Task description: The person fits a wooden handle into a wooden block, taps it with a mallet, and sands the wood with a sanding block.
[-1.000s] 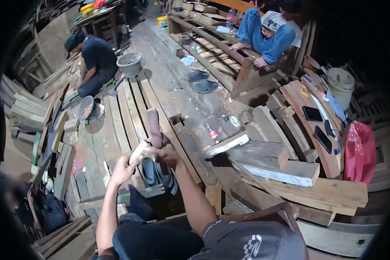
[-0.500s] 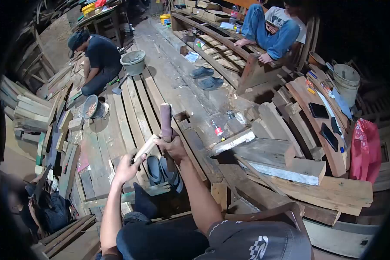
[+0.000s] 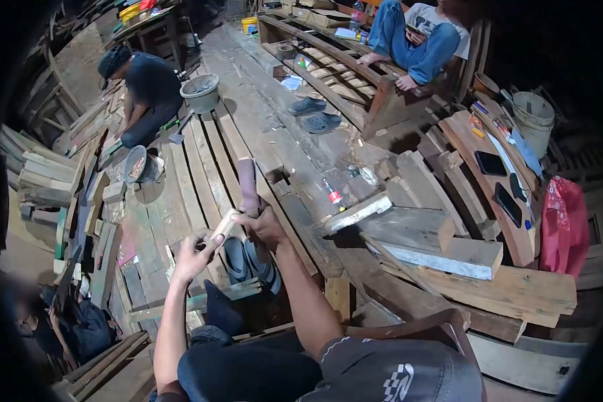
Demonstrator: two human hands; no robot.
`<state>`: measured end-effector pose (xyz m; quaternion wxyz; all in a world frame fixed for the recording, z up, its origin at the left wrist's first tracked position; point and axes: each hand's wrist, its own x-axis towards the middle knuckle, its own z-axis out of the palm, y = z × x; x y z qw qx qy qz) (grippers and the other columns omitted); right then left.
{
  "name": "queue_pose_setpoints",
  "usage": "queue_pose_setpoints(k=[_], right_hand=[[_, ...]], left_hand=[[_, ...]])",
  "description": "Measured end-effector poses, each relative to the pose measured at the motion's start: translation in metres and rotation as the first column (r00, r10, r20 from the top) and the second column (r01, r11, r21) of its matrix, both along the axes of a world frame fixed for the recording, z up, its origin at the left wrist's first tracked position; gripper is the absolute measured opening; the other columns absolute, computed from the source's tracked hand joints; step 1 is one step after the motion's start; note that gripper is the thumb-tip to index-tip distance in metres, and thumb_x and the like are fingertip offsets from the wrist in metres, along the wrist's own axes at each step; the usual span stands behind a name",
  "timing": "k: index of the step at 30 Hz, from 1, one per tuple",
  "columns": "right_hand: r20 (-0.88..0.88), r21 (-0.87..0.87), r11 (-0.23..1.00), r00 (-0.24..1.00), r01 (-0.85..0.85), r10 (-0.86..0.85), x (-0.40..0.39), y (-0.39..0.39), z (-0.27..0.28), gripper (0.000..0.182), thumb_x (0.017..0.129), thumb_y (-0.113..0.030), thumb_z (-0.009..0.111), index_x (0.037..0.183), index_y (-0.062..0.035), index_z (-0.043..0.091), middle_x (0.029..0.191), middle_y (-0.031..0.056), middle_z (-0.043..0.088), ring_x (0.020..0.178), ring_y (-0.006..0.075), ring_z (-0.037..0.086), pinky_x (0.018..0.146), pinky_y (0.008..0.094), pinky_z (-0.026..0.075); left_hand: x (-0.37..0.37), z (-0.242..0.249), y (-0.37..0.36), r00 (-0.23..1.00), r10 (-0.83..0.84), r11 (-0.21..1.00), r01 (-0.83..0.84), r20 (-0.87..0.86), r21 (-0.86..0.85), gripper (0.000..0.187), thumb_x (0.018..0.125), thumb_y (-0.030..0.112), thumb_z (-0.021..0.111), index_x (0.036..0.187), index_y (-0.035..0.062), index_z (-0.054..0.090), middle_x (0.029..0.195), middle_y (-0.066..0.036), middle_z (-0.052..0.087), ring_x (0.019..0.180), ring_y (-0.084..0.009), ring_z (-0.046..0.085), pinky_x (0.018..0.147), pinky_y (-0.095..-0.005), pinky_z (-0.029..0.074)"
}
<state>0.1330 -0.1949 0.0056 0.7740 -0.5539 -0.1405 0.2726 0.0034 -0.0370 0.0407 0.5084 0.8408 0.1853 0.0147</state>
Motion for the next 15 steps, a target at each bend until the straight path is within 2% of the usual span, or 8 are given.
queue_pose_setpoints(k=[4,5,12,13,14,15], right_hand=[[0.028,-0.026,0.997,0.997,-0.068,0.068,-0.002,-0.001,0.008,0.029,0.072,-0.022,0.081,0.085,-0.0095,0.058,0.062,-0.0031,0.053,0.051,0.0081,0.049,0.046,0.0254,0.039],[-0.05,-0.103,0.985,0.99,-0.139,0.134,-0.002,-0.01,0.016,0.028,0.072,-0.022,0.081,0.084,-0.0093,0.059,0.063,-0.004,0.053,0.052,0.0074,0.049,0.048,0.0254,0.039],[-0.045,-0.039,0.997,0.997,-0.059,0.057,-0.005,-0.003,0.007,0.035,0.072,-0.022,0.081,0.093,-0.0078,0.058,0.064,-0.0038,0.052,0.051,0.0064,0.046,0.047,0.0255,0.038],[-0.056,-0.039,0.998,0.998,-0.04,0.038,-0.005,-0.003,0.004,0.036,0.072,-0.022,0.081,0.095,-0.0073,0.057,0.064,-0.0036,0.052,0.051,0.0065,0.045,0.047,0.0255,0.038],[-0.066,-0.035,0.999,0.997,-0.037,0.035,-0.004,0.002,0.0,0.038,0.072,-0.022,0.081,0.096,-0.0068,0.057,0.063,-0.0034,0.052,0.051,0.0066,0.045,0.047,0.0255,0.038],[-0.001,-0.049,0.999,1.0,-0.017,0.017,-0.001,0.002,-0.007,0.038,0.071,-0.027,0.083,0.092,-0.0051,0.06,0.066,-0.0019,0.054,0.052,0.0089,0.048,0.047,0.0279,0.04]], left_hand=[[-0.001,0.01,-0.007,0.999,-0.03,1.0,0.03,-0.01,0.003,0.031,0.09,0.032,0.067,0.086,0.0014,0.066,0.057,0.004,0.05,0.051,-0.004,0.044,0.047,-0.0241,0.033],[-0.001,0.011,-0.009,0.999,-0.033,0.999,0.033,-0.002,-0.001,0.031,0.089,0.032,0.067,0.086,0.0013,0.066,0.056,0.005,0.05,0.051,-0.0039,0.043,0.047,-0.0243,0.032],[-0.004,0.008,-0.003,0.999,-0.008,0.999,0.006,-0.032,-0.042,0.031,0.09,0.033,0.067,0.089,0.0019,0.066,0.06,0.005,0.05,0.052,-0.0041,0.042,0.047,-0.024,0.032],[-0.004,0.012,-0.002,0.998,-0.002,1.0,0.002,-0.059,-0.005,0.033,0.088,0.032,0.068,0.094,-0.0006,0.067,0.065,-0.003,0.06,0.06,-0.0083,0.052,0.056,-0.0276,0.043],[-0.005,0.016,-0.003,0.999,-0.01,0.999,0.008,-0.045,-0.039,0.034,0.087,0.032,0.069,0.095,-0.0009,0.067,0.073,-0.006,0.065,0.068,-0.0103,0.058,0.064,-0.0283,0.047],[-0.005,0.012,-0.003,0.999,-0.038,0.999,0.039,0.032,-0.038,0.034,0.088,0.032,0.069,0.096,-0.0009,0.067,0.075,-0.007,0.066,0.07,-0.0111,0.059,0.065,-0.0289,0.048]])
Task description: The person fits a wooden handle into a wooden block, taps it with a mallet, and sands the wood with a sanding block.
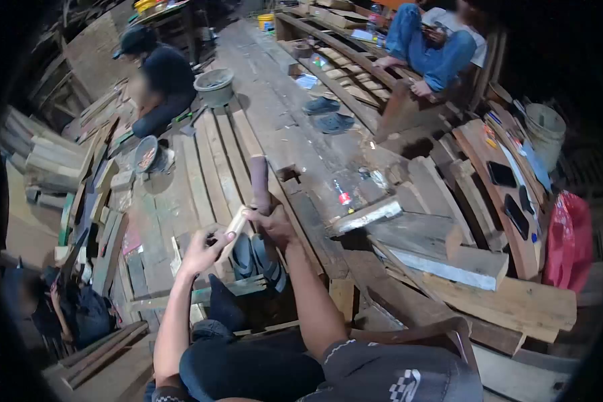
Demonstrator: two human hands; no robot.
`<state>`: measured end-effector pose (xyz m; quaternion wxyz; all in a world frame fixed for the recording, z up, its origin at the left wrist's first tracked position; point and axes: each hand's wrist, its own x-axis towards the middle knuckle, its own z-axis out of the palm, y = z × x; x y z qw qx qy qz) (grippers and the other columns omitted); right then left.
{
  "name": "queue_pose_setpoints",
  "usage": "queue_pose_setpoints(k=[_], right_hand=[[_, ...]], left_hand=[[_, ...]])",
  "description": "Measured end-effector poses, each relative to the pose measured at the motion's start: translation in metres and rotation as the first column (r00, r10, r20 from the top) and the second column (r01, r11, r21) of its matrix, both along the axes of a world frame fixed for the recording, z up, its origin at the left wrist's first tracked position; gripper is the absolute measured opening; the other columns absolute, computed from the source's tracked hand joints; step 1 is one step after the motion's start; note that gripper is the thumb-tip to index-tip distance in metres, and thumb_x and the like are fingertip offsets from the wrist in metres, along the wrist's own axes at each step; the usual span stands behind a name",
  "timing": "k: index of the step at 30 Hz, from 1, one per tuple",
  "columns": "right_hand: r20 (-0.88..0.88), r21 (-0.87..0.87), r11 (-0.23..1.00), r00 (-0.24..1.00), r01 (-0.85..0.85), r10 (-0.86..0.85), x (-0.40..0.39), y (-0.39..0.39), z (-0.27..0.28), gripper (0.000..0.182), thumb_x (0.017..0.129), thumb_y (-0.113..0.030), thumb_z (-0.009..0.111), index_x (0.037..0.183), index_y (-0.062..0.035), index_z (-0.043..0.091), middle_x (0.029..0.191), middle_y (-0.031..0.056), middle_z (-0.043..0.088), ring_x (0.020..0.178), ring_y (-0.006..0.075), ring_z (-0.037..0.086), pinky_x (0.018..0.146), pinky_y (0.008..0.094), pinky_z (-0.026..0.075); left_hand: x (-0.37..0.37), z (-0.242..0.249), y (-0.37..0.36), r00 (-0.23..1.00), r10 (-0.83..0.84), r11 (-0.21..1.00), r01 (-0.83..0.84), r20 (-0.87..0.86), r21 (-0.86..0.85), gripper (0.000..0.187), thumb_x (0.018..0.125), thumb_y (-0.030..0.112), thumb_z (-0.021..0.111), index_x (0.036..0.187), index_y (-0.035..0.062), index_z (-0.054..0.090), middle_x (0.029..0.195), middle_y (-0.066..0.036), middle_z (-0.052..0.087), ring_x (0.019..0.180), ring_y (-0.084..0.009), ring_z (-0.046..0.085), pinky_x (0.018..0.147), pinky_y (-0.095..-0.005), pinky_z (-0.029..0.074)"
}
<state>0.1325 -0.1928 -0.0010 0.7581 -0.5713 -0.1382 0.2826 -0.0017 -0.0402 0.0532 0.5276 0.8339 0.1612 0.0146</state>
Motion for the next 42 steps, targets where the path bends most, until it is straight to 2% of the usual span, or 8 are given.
queue_pose_setpoints(k=[4,5,7,9,13,22,25,42], right_hand=[[0.193,-0.466,0.873,0.98,0.142,-0.056,-0.004,0.002,0.003,0.025,0.078,-0.022,0.078,0.087,-0.0016,0.068,0.077,0.0037,0.065,0.067,0.0131,0.058,0.06,0.0285,0.047],[0.162,-0.068,0.996,0.986,0.051,-0.04,-0.005,0.005,0.012,0.02,0.079,-0.018,0.077,0.089,-0.0036,0.067,0.079,0.0024,0.064,0.072,0.0117,0.058,0.065,0.0258,0.046],[0.17,-0.017,0.997,0.983,0.076,-0.072,0.01,0.008,-0.038,0.02,0.081,-0.016,0.074,0.095,-0.0046,0.064,0.072,-0.0006,0.06,0.061,0.0096,0.054,0.055,0.0242,0.043],[-0.008,-0.061,0.997,0.999,-0.046,0.046,0.001,0.008,-0.008,0.018,0.083,-0.016,0.072,0.091,-0.0055,0.059,0.054,-0.0036,0.048,0.039,0.0074,0.042,0.035,0.0243,0.032],[0.02,-0.021,0.995,0.994,-0.102,0.103,-0.007,0.008,-0.011,0.027,0.082,-0.015,0.073,0.1,-0.0048,0.056,0.064,-0.0001,0.055,0.047,0.0088,0.05,0.041,0.0237,0.038],[0.14,-0.22,0.97,0.981,-0.099,0.132,0.007,0.002,-0.028,0.037,0.078,-0.018,0.075,0.108,0.0005,0.064,0.093,0.0072,0.067,0.091,0.0196,0.062,0.086,0.0329,0.047],[0.04,-0.17,0.985,0.998,-0.033,0.041,-0.011,0.006,0.018,0.027,0.079,-0.024,0.076,0.098,-0.006,0.069,0.083,0.0001,0.063,0.053,0.008,0.051,0.041,0.0239,0.04],[0.029,-0.305,0.951,0.997,-0.053,0.065,-0.01,0.008,0.013,0.043,0.073,-0.029,0.081,0.103,-0.0073,0.059,0.088,0.0027,0.063,0.064,0.012,0.057,0.048,0.0258,0.045]], left_hand=[[-0.003,-0.025,0.012,0.996,-0.054,0.999,0.054,0.075,0.005,0.042,0.088,0.038,0.067,0.107,0.001,0.067,0.085,-0.008,0.069,0.076,-0.0122,0.061,0.072,-0.029,0.05],[0.0,-0.04,0.013,0.988,-0.076,0.99,0.091,0.136,-0.108,0.038,0.089,0.036,0.066,0.103,0.0015,0.068,0.081,-0.008,0.069,0.07,-0.0123,0.06,0.067,-0.0286,0.049],[-0.001,-0.022,0.017,0.991,-0.119,0.993,0.119,-0.054,-0.004,0.036,0.088,0.037,0.067,0.091,0.0007,0.067,0.07,-0.008,0.065,0.062,-0.014,0.056,0.061,-0.0304,0.046],[0.0,-0.039,0.013,0.968,0.017,0.986,-0.058,0.25,0.158,0.046,0.082,0.046,0.071,0.089,0.0011,0.067,0.079,-0.016,0.068,0.072,-0.0253,0.065,0.067,-0.0351,0.05],[0.001,-0.037,0.005,0.983,-0.01,0.994,-0.009,0.181,0.105,0.046,0.08,0.043,0.072,0.094,0.0005,0.065,0.088,-0.017,0.068,0.083,-0.0291,0.067,0.073,-0.0365,0.051],[0.0,-0.033,0.007,0.948,0.007,0.969,-0.085,0.317,0.233,0.04,0.078,0.029,0.074,0.103,-0.0002,0.061,0.089,-0.02,0.065,0.085,-0.0324,0.064,0.074,-0.0388,0.05],[0.0,-0.019,0.009,0.92,0.141,0.968,-0.205,0.365,0.144,0.034,0.077,0.015,0.072,0.103,-0.0027,0.059,0.088,-0.018,0.065,0.081,-0.0269,0.065,0.074,-0.037,0.05],[0.002,-0.001,0.011,0.774,0.329,0.906,-0.42,0.541,0.049,0.031,0.073,0.003,0.064,0.103,-0.004,0.062,0.08,-0.012,0.065,0.074,-0.0156,0.063,0.066,-0.0301,0.048]])
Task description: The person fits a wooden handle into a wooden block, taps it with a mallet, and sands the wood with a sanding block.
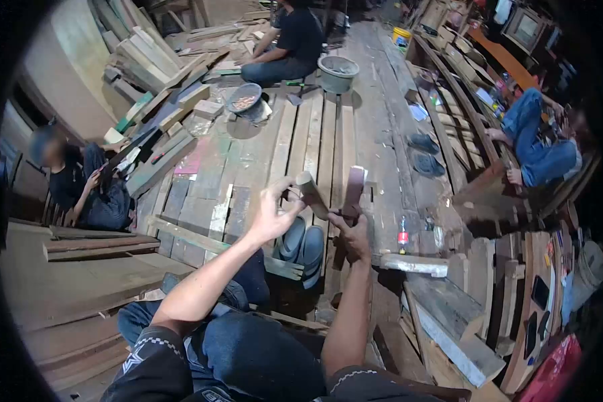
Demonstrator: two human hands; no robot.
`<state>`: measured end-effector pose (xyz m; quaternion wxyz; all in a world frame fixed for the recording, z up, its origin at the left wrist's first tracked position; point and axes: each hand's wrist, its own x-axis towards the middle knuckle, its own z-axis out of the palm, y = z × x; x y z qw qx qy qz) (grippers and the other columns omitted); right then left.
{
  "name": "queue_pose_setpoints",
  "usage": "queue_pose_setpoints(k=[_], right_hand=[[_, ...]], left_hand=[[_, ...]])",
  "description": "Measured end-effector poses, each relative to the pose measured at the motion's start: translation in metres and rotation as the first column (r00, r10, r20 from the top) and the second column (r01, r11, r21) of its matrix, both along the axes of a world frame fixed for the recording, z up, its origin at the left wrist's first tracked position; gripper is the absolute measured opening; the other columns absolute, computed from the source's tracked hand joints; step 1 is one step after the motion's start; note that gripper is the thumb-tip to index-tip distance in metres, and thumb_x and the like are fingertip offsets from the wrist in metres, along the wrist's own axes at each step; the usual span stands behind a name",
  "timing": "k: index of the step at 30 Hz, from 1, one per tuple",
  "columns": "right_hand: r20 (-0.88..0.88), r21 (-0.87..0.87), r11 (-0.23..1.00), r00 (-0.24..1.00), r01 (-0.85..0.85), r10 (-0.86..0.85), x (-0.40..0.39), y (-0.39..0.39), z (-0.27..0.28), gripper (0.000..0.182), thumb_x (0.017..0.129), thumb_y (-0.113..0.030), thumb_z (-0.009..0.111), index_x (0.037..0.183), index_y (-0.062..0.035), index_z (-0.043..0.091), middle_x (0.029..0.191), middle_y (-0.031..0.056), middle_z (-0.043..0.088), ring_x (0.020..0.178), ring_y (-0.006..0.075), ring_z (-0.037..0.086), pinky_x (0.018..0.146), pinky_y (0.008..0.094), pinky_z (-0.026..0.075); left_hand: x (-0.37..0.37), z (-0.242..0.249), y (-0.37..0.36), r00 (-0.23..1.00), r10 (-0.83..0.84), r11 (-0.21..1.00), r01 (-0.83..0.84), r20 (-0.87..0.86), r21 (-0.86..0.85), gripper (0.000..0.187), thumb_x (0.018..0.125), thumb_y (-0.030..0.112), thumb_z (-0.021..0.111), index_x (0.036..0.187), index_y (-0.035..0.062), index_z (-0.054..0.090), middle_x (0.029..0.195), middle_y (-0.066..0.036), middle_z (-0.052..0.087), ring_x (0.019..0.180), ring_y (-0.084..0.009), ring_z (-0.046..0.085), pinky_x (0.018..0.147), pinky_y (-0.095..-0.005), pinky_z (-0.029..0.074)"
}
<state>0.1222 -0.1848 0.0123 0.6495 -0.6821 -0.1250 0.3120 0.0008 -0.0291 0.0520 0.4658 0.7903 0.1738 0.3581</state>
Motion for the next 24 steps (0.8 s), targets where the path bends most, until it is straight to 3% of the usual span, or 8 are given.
queue_pose_setpoints(k=[5,6,9,10,14,17,22,24], right_hand=[[0.021,0.015,0.999,0.999,-0.041,0.04,0.003,0.0,-0.013,0.044,0.072,-0.026,0.083,0.103,-0.0064,0.059,0.084,0.0037,0.061,0.056,0.0115,0.054,0.044,0.0266,0.043],[0.017,0.04,0.999,1.0,-0.021,0.02,0.001,0.001,-0.009,0.04,0.072,-0.025,0.083,0.1,-0.0056,0.06,0.079,0.0027,0.06,0.052,0.0108,0.052,0.043,0.0268,0.042],[-0.004,0.055,0.997,0.999,-0.045,0.046,0.005,-0.001,-0.01,0.045,0.072,-0.026,0.082,0.102,-0.0064,0.056,0.079,0.0021,0.056,0.05,0.0127,0.051,0.042,0.0277,0.045],[0.01,0.082,0.995,0.999,-0.053,0.053,0.008,-0.002,-0.014,0.041,0.073,-0.026,0.081,0.1,-0.0067,0.057,0.077,0.001,0.055,0.051,0.0124,0.051,0.042,0.0274,0.044],[-0.051,0.127,0.991,0.998,0.03,-0.024,0.0,-0.002,-0.004,0.038,0.074,-0.023,0.08,0.099,-0.0079,0.056,0.079,0.0008,0.053,0.052,0.0114,0.05,0.042,0.0261,0.044],[-0.107,0.155,0.986,0.993,0.066,-0.049,0.001,-0.003,-0.005,0.038,0.074,-0.023,0.08,0.098,-0.0081,0.055,0.083,0.0015,0.054,0.053,0.0109,0.05,0.042,0.0254,0.043],[-0.193,0.26,0.962,0.981,0.088,-0.038,0.006,-0.002,-0.017,0.025,0.079,-0.019,0.077,0.09,-0.0101,0.056,0.062,-0.0025,0.052,0.045,0.0093,0.05,0.039,0.0228,0.041],[-0.168,0.29,0.952,0.984,0.099,-0.052,0.006,0.0,-0.016,0.023,0.079,-0.019,0.076,0.087,-0.0099,0.057,0.062,-0.0023,0.053,0.046,0.0086,0.051,0.039,0.0225,0.041]], left_hand=[[0.003,-0.018,0.003,0.99,0.008,0.995,0.005,0.14,-0.095,0.02,0.082,0.003,0.067,0.1,-0.0019,0.06,0.078,-0.005,0.063,0.072,-0.0085,0.059,0.059,-0.0243,0.047],[0.002,-0.011,0.004,0.997,0.009,0.998,-0.004,0.072,-0.068,0.017,0.085,0.006,0.067,0.098,-0.0017,0.059,0.077,-0.004,0.063,0.07,-0.0079,0.058,0.058,-0.0239,0.046],[0.001,-0.004,0.003,1.0,-0.017,0.973,0.014,-0.013,-0.23,0.017,0.087,0.01,0.067,0.097,-0.0018,0.059,0.075,-0.003,0.062,0.068,-0.0078,0.058,0.058,-0.0242,0.046],[0.002,-0.006,0.002,0.999,0.002,0.972,0.009,0.046,-0.235,0.019,0.088,0.014,0.068,0.094,-0.0002,0.058,0.072,-0.002,0.061,0.065,-0.0078,0.057,0.057,-0.0239,0.045],[0.004,-0.017,0.01,1.0,-0.002,0.967,0.0,-0.008,-0.256,0.021,0.087,0.017,0.07,0.093,0.0025,0.056,0.074,-0.003,0.061,0.065,-0.0079,0.056,0.059,-0.0236,0.046],[0.007,-0.018,0.008,0.992,0.084,0.965,-0.057,0.098,-0.257,0.027,0.08,0.019,0.076,0.085,0.0035,0.055,0.062,-0.001,0.056,0.057,-0.0078,0.051,0.055,-0.0264,0.045],[0.003,-0.008,0.006,0.99,0.057,0.976,-0.029,0.128,-0.215,0.027,0.081,0.02,0.075,0.095,0.0035,0.058,0.069,-0.004,0.062,0.059,-0.0092,0.054,0.057,-0.0271,0.046],[0.002,-0.008,0.008,0.992,0.022,0.967,0.01,0.123,-0.255,0.027,0.083,0.021,0.073,0.096,0.0036,0.058,0.068,-0.004,0.062,0.06,-0.0092,0.055,0.057,-0.0269,0.046]])
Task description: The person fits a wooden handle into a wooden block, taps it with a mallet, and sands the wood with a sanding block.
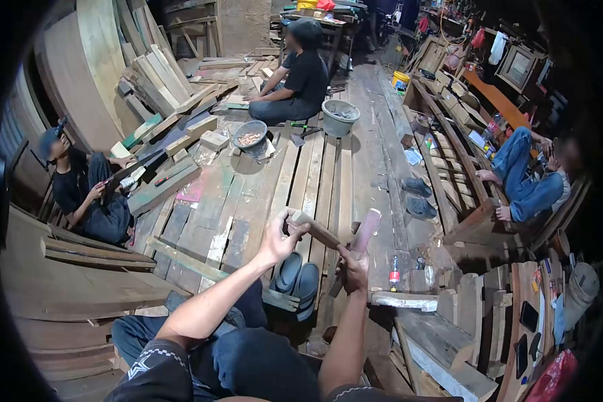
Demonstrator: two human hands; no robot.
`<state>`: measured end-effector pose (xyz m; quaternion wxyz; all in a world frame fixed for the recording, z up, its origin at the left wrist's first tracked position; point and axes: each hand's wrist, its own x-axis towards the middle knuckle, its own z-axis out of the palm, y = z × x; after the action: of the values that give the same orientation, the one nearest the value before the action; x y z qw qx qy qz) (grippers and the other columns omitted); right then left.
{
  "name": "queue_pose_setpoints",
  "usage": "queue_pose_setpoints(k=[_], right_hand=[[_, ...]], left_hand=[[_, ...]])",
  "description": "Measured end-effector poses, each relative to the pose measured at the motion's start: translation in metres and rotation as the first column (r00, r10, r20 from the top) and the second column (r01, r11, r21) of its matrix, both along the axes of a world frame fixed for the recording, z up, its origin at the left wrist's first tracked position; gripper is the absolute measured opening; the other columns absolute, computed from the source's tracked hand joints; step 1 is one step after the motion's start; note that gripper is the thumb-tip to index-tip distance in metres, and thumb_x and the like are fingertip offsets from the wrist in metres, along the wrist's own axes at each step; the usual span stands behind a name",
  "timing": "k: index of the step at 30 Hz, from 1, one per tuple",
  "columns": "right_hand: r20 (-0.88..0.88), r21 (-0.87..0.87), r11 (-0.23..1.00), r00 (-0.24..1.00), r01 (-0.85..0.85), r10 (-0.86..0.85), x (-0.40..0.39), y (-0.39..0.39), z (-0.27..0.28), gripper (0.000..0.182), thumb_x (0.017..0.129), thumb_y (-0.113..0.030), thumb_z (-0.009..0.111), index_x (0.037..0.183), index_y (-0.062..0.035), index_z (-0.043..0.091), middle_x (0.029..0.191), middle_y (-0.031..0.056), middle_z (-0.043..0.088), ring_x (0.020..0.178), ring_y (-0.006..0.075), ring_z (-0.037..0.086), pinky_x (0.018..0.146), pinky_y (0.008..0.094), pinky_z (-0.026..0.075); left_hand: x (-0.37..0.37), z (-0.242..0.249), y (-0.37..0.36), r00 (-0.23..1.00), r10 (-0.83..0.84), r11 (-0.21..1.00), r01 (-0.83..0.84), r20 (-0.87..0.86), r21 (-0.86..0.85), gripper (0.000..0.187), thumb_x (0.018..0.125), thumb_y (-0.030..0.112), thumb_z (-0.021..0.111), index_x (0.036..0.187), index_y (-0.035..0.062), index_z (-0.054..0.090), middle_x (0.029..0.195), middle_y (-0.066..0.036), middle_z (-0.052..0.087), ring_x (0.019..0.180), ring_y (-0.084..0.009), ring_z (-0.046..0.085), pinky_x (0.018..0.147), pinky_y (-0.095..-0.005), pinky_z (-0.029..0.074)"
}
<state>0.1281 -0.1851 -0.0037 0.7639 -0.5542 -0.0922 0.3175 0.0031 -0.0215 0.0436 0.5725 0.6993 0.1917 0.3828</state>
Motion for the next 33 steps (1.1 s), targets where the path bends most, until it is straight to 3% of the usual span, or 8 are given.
queue_pose_setpoints(k=[9,13,14,27,33], right_hand=[[-0.005,-0.003,1.0,1.0,-0.016,0.016,0.009,-0.003,-0.013,0.022,0.082,-0.02,0.074,0.091,-0.0087,0.058,0.063,-0.0026,0.051,0.045,0.0082,0.049,0.039,0.0233,0.041],[-0.044,0.006,1.0,0.999,-0.006,0.006,0.011,-0.002,-0.017,0.022,0.081,-0.02,0.074,0.091,-0.0094,0.057,0.062,-0.003,0.049,0.044,0.0084,0.047,0.038,0.0238,0.04],[-0.037,-0.001,1.0,0.999,-0.006,0.006,0.011,-0.003,-0.016,0.022,0.081,-0.02,0.074,0.09,-0.0096,0.057,0.061,-0.003,0.049,0.043,0.0087,0.047,0.038,0.0239,0.04],[-0.027,-0.014,0.999,0.998,0.049,-0.049,0.008,-0.003,-0.008,0.022,0.083,-0.024,0.071,0.09,-0.0096,0.056,0.06,-0.0007,0.052,0.041,0.0112,0.049,0.037,0.0255,0.04],[-0.003,-0.067,0.994,0.996,0.087,-0.088,0.013,-0.007,-0.016,0.023,0.085,-0.026,0.07,0.09,-0.0095,0.056,0.06,0.0008,0.053,0.042,0.0122,0.051,0.036,0.026,0.04]], left_hand=[[-0.004,0.013,-0.005,0.998,0.001,1.0,-0.002,-0.069,-0.024,0.028,0.088,0.029,0.068,0.092,0.003,0.059,0.065,-0.004,0.06,0.058,-0.0106,0.055,0.056,-0.0279,0.045],[-0.001,0.003,-0.001,0.995,-0.004,0.996,0.012,-0.095,0.089,0.033,0.09,0.034,0.066,0.092,0.0022,0.057,0.068,-0.005,0.063,0.059,-0.0098,0.059,0.053,-0.0253,0.046],[-0.001,0.001,-0.001,0.992,0.009,0.999,-0.004,-0.122,0.036,0.033,0.087,0.033,0.068,0.09,0.0017,0.059,0.067,-0.009,0.061,0.06,-0.0171,0.058,0.058,-0.031,0.046],[-0.005,0.011,-0.006,0.987,-0.04,0.995,0.052,-0.153,0.08,0.035,0.086,0.033,0.07,0.081,0.0012,0.056,0.065,-0.013,0.064,0.061,-0.0202,0.065,0.058,-0.0328,0.049],[-0.009,0.022,-0.008,0.978,-0.108,0.993,0.117,-0.178,0.036,0.031,0.088,0.029,0.068,0.084,0.0001,0.058,0.072,-0.013,0.068,0.064,-0.0181,0.067,0.058,-0.0295,0.049]])
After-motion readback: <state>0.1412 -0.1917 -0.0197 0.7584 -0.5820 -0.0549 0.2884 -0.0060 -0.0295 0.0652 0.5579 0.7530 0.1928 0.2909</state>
